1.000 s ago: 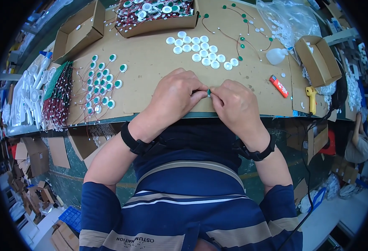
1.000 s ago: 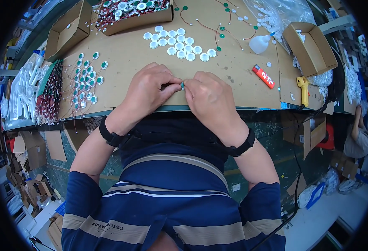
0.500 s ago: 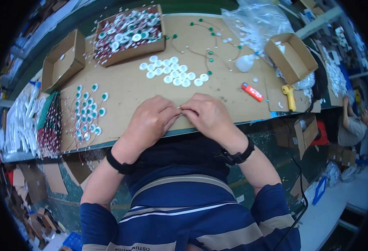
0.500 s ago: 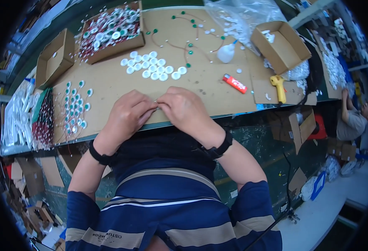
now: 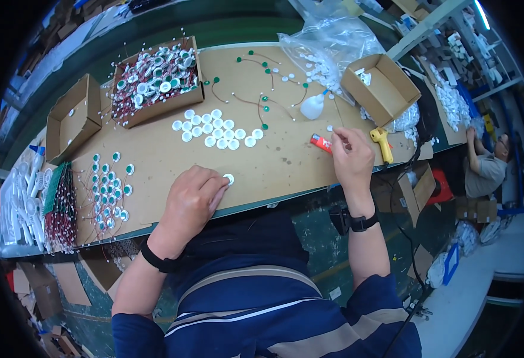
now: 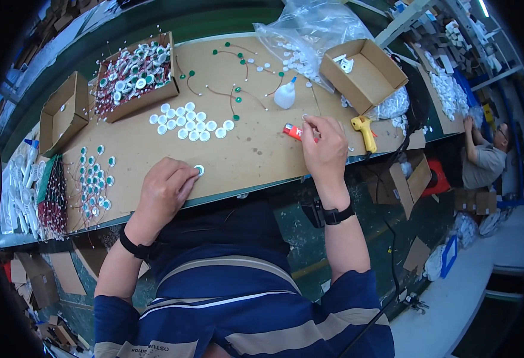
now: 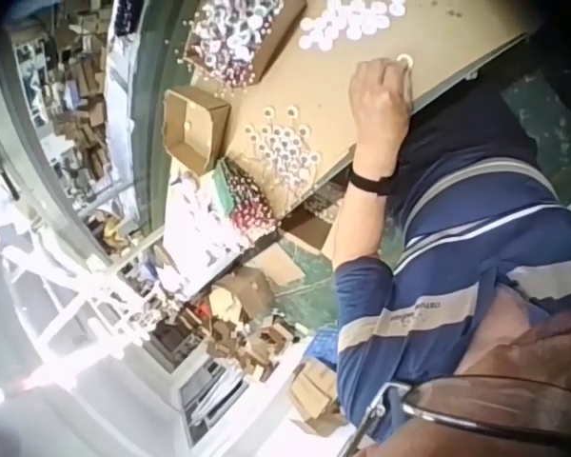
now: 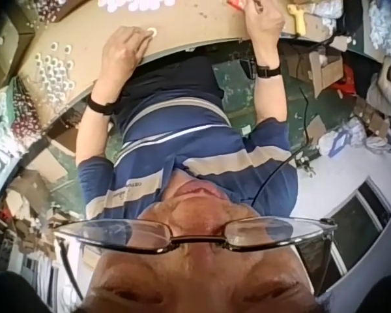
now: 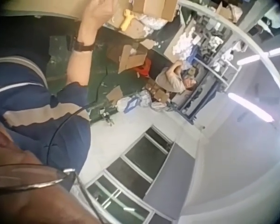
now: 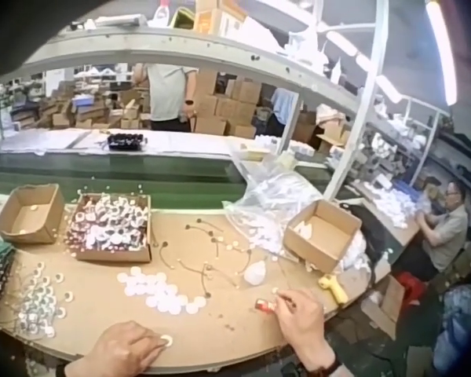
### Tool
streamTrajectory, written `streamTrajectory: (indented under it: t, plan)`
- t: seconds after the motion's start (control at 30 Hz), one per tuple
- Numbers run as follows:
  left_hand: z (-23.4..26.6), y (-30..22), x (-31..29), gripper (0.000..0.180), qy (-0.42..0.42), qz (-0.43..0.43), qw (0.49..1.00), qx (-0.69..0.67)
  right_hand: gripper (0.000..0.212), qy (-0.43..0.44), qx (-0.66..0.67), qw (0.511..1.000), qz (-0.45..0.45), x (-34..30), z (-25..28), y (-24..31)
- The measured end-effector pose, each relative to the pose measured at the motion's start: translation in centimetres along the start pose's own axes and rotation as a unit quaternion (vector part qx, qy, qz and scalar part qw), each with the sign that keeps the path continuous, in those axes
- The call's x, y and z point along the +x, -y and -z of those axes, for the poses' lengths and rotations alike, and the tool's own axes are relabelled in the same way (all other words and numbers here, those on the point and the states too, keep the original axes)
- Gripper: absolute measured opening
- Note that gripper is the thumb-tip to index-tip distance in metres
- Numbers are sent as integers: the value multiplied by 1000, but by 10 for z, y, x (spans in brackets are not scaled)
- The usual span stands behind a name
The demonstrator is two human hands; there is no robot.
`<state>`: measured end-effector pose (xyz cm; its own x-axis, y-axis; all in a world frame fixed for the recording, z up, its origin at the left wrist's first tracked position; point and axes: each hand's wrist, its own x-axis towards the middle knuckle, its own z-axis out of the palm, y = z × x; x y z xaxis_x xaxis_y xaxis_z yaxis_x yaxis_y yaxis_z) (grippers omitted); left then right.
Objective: The person applies glue to a white plastic cap, presses a small green circuit board onto it, and then repeats this process for several more units. After assembling the components, they set the glue bottle aside and reach for a lighter.
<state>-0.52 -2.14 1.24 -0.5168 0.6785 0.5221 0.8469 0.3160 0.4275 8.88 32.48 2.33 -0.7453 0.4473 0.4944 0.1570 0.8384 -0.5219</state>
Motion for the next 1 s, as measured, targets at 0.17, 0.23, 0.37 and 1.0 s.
streamTrajectory:
  t: [0.17, 0.23, 0.37, 1.0]
  plan:
    - [1, -2, -3, 14, -2, 7, 1000, 0, 30, -37, -37, 997, 50, 30, -28, -4]
    - [2, -1, -3, 13, -2, 9, 1000, 3, 34, -17, -22, 999, 31, 43, -37, -8]
    - [0, 1, 0, 12, 5, 14, 1000, 0, 42, 88, 70, 992, -61, 66, -54, -17]
    - [-6, 2, -5, 14, -9, 18, 999, 50, 40, 265, 558, 761, -199, -38, -42, 50]
